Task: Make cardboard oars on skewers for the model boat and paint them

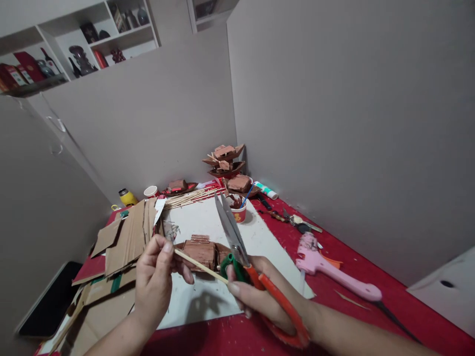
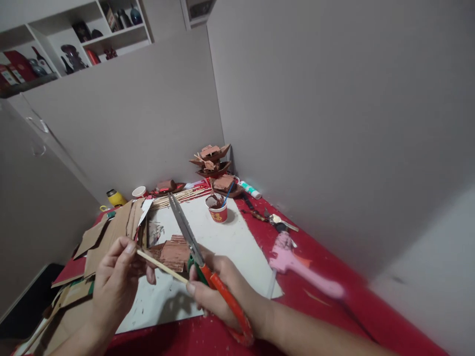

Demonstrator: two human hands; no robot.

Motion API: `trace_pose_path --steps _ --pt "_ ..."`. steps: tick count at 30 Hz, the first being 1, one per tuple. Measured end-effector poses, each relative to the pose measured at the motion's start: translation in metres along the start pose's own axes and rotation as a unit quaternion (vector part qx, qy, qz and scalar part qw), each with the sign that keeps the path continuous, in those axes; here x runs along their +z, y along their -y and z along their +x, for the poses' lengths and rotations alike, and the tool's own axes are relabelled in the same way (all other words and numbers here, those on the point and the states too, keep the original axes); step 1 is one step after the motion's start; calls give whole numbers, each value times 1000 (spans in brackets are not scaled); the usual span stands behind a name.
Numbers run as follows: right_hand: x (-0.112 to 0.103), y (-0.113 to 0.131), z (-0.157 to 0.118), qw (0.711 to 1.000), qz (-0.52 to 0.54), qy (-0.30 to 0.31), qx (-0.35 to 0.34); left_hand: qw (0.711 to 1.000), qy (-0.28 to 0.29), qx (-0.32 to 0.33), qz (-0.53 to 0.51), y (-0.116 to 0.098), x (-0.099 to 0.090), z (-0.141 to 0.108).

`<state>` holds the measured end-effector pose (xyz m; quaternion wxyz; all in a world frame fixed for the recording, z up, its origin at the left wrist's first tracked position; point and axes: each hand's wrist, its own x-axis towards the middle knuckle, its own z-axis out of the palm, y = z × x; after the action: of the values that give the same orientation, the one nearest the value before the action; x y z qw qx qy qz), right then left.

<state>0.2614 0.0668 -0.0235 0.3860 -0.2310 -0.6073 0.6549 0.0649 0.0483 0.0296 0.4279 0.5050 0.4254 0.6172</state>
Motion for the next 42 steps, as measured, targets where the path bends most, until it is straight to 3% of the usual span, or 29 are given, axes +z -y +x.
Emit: trace_pose_path --steps 8,14,17,21,26,29,33,37,40,42 --pt "9 5 2 998 40 17 48 998 14 -27 -49 10 8 -4" --pt "5 5 3 998 20 40 41 986 79 -127 -70 26 15 -9" --pt "5 10 5 998 10 61 28 985 115 -121 -49 32 17 -12" --pt "7 10 6 997 1 78 23 990 105 -92 -36 29 16 -13" --pt "-3 3 5 989 -129 14 -69 993 63 -86 -60 18 10 -10" --pt "-13 2 7 961 -246 -22 -120 992 61 -94 -56 14 5 -8" --pt "-25 1 10 925 -347 -78 -132 996 41 -83 -9 6 -7 -5" --pt "-33 1 9 935 -298 -113 -154 991 51 -68 103 -11 -17 0" --pt "-33 5 7 953 -196 -171 -152 981 100 -54 160 -22 -14 0" --pt "-30 8 6 965 -134 -176 -139 972 150 -37 180 -23 -10 -2"
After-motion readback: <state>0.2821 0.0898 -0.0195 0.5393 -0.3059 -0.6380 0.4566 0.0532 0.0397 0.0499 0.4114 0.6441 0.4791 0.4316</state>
